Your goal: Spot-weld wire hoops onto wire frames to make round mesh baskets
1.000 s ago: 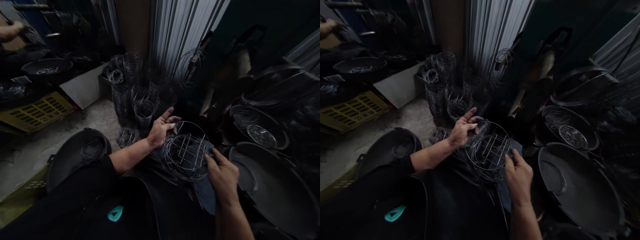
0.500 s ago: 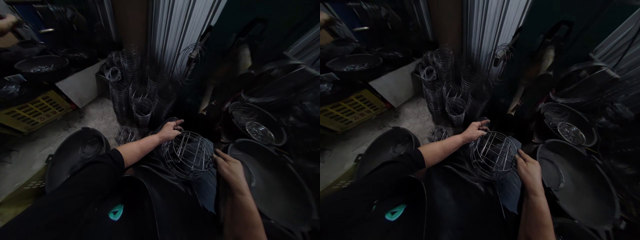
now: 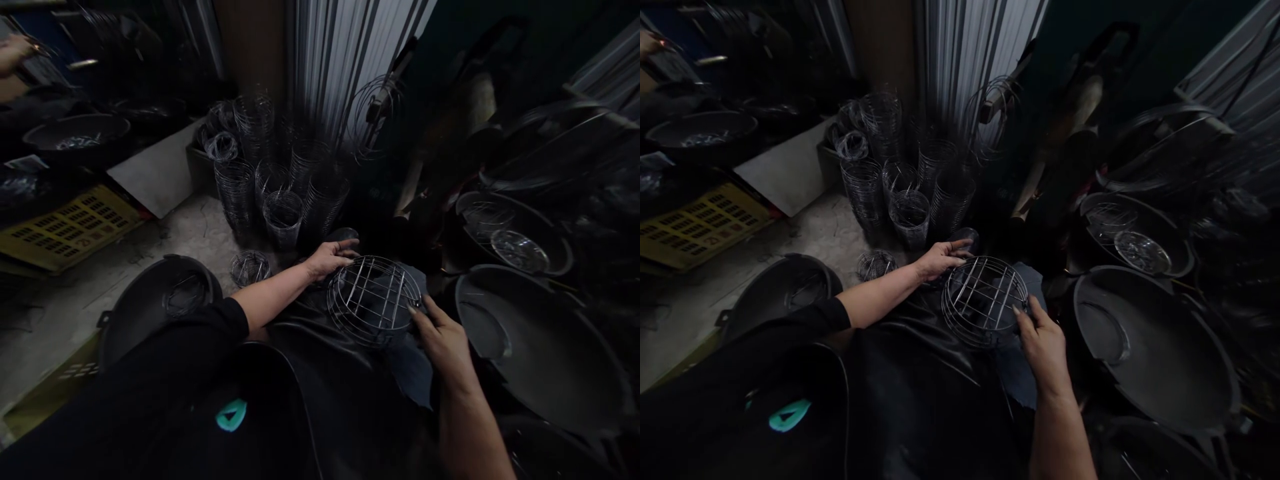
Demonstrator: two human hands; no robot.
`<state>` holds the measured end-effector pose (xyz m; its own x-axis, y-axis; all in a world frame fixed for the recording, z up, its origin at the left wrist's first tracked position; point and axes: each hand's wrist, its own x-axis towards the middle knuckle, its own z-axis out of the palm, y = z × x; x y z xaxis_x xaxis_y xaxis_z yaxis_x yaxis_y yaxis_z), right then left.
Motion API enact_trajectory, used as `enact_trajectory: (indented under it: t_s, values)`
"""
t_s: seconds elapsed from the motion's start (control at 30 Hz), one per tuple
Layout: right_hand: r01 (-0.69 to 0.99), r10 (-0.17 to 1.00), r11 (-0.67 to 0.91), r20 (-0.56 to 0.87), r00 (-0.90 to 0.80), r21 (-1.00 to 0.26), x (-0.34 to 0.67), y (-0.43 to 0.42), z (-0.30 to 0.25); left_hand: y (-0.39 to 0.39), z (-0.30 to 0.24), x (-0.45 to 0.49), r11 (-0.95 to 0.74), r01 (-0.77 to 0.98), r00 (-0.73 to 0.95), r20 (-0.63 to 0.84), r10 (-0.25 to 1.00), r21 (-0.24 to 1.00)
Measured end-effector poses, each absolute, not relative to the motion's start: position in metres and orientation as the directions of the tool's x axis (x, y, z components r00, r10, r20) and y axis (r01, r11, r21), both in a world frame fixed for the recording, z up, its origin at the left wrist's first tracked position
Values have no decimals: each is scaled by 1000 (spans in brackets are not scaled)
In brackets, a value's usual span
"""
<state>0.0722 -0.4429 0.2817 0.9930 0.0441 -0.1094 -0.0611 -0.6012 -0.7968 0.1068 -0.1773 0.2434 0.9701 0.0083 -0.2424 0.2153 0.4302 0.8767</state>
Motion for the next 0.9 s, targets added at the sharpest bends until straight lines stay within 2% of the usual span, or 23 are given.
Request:
enact_trajectory:
  t_s: [0.1, 0.2, 0.43, 0.5, 0.6, 0.67, 0.7, 0.77, 0.83, 0.9]
  values:
    - [-180, -34, -534, -192, 981, -826, 67, -442, 274, -176, 239, 105, 403, 197, 971, -235, 45, 894]
    - [-220, -69, -481, -214, 974, -849, 63, -444, 266, -176, 236, 104, 368, 193, 969, -236, 77, 909]
    - [-170, -41, -373, -167, 985, -912, 59, -441, 257, -171, 245, 108, 271, 305, 940, -334, 65, 913]
    - [-125, -46, -349, -116, 992, -929, 52, -436, 259, -167, 253, 111, 236, 371, 922, -386, 18, 898]
    - [54, -19, -333, 64, 998, -941, 40, -426, 267, -162, 275, 112, 160, 453, 892, -444, -90, 877]
    - [206, 90, -338, 186, 978, -919, 35, -419, 275, -161, 294, 114, 78, 490, 866, -475, -154, 868]
    - [263, 130, -338, 232, 964, -903, 36, -417, 279, -160, 304, 115, -1, 496, 858, -490, -155, 868]
    - [347, 170, -340, 305, 937, -874, 38, -418, 283, -162, 325, 118, -39, 431, 892, -432, -134, 902]
    - [348, 137, -346, 321, 937, -871, 40, -427, 281, -167, 343, 120, -62, 363, 926, -367, -86, 930]
    - [232, -7, -363, 252, 968, -902, 37, -446, 271, -174, 355, 118, -106, 312, 948, -316, -30, 944]
